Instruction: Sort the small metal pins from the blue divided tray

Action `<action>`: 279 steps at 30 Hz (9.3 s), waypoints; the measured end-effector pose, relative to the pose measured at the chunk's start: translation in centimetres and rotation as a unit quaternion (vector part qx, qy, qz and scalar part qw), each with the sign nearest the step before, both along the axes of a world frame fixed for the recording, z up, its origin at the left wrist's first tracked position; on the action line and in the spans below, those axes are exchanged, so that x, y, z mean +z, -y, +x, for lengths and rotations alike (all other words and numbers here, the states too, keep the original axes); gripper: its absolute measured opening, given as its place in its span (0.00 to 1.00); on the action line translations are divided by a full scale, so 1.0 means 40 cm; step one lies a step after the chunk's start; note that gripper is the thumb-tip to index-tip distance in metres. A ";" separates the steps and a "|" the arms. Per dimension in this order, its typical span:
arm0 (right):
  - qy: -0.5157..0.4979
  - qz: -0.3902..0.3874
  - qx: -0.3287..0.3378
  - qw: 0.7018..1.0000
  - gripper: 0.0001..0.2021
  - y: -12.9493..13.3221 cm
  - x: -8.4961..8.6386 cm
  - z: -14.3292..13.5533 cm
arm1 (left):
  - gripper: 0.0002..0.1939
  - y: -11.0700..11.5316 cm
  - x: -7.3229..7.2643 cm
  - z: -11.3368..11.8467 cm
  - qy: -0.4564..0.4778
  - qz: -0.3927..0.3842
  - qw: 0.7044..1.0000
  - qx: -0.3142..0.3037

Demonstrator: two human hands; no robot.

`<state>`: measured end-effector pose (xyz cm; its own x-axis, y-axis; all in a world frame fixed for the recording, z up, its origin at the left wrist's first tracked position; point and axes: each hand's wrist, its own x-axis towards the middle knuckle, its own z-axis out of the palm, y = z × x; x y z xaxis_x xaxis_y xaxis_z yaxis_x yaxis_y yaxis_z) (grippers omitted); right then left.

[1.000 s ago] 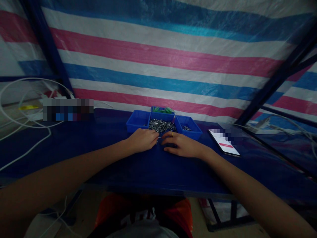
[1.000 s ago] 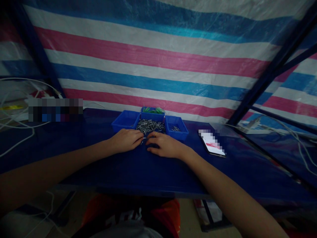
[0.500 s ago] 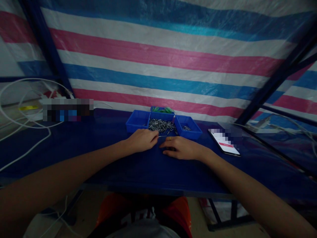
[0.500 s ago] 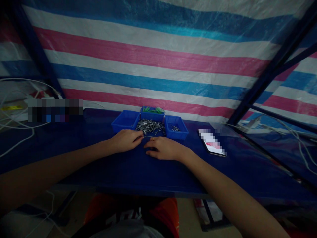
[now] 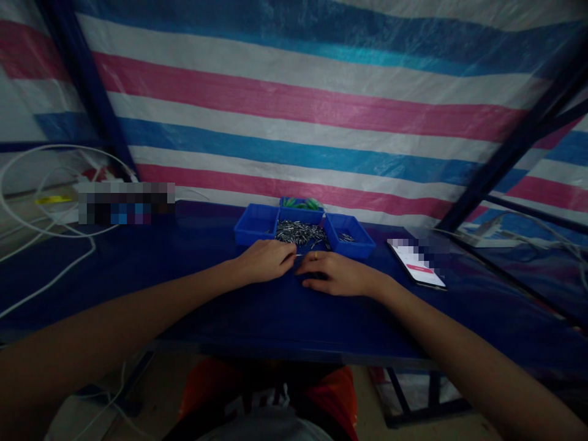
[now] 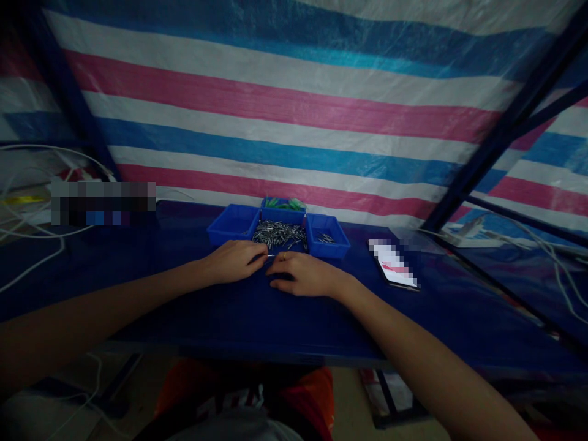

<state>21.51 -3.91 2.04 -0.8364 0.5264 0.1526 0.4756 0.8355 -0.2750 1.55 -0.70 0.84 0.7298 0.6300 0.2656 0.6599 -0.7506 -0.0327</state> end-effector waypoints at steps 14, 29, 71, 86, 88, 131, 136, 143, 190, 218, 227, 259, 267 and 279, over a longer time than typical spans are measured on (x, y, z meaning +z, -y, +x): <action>0.010 0.011 0.007 1.000 0.15 0.022 0.006 -0.016 | 0.12 -0.006 -0.005 -0.004 0.058 -0.072 0.996 -0.009; 0.030 0.066 -0.051 0.996 0.18 0.001 -0.021 -0.009 | 0.12 -0.007 -0.006 -0.001 0.072 -0.062 0.995 -0.001; 0.066 0.084 -0.142 0.984 0.11 -0.031 0.002 0.026 | 0.11 -0.007 -0.006 -0.004 0.006 -0.002 0.999 -0.038; 0.058 0.072 -0.107 0.990 0.11 -0.026 0.006 0.021 | 0.11 -0.004 -0.006 -0.003 -0.022 0.010 1.000 -0.020; 0.054 0.073 -0.103 0.991 0.11 -0.026 0.005 0.021 | 0.11 -0.004 -0.007 -0.004 -0.022 0.016 0.999 -0.023; 0.038 0.060 -0.065 0.995 0.12 -0.022 0.009 0.016 | 0.16 -0.017 -0.024 -0.011 0.071 0.017 0.978 -0.197; 0.040 0.057 -0.058 0.996 0.12 -0.023 0.009 0.015 | 0.15 -0.002 -0.009 -0.008 0.060 0.033 0.978 -0.198; 0.009 0.036 -0.060 0.998 0.13 -0.028 0.005 0.020 | 0.15 -0.003 -0.008 -0.005 -0.006 0.114 0.986 -0.125; 0.052 0.041 -0.142 0.988 0.06 -0.029 0.001 0.024 | 0.10 0.002 -0.004 -0.005 0.009 0.151 0.975 -0.162; 0.041 0.070 -0.111 0.990 0.09 -0.027 0.017 0.028 | 0.08 0.006 0.004 -0.004 0.060 0.075 0.992 -0.077; 0.022 0.074 -0.086 0.993 0.11 -0.012 0.014 0.008 | 0.12 -0.001 -0.006 -0.002 0.081 0.056 0.985 -0.145; 0.036 0.051 -0.116 0.991 0.12 -0.024 0.012 0.024 | 0.10 -0.007 0.002 -0.011 -0.012 0.072 0.996 -0.047; 0.024 0.028 -0.106 0.994 0.12 -0.037 0.000 0.030 | 0.08 -0.004 0.003 -0.013 -0.019 0.097 0.993 -0.062; -0.005 0.020 -0.144 0.989 0.08 -0.040 -0.011 0.031 | 0.09 -0.002 0.002 -0.011 0.042 0.160 0.979 -0.123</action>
<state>22.77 -2.31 1.60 -0.6516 0.7354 0.1859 0.6921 0.6767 -0.2512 1.12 -0.61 0.90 0.8160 0.3129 0.4860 0.4711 -0.8472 -0.2456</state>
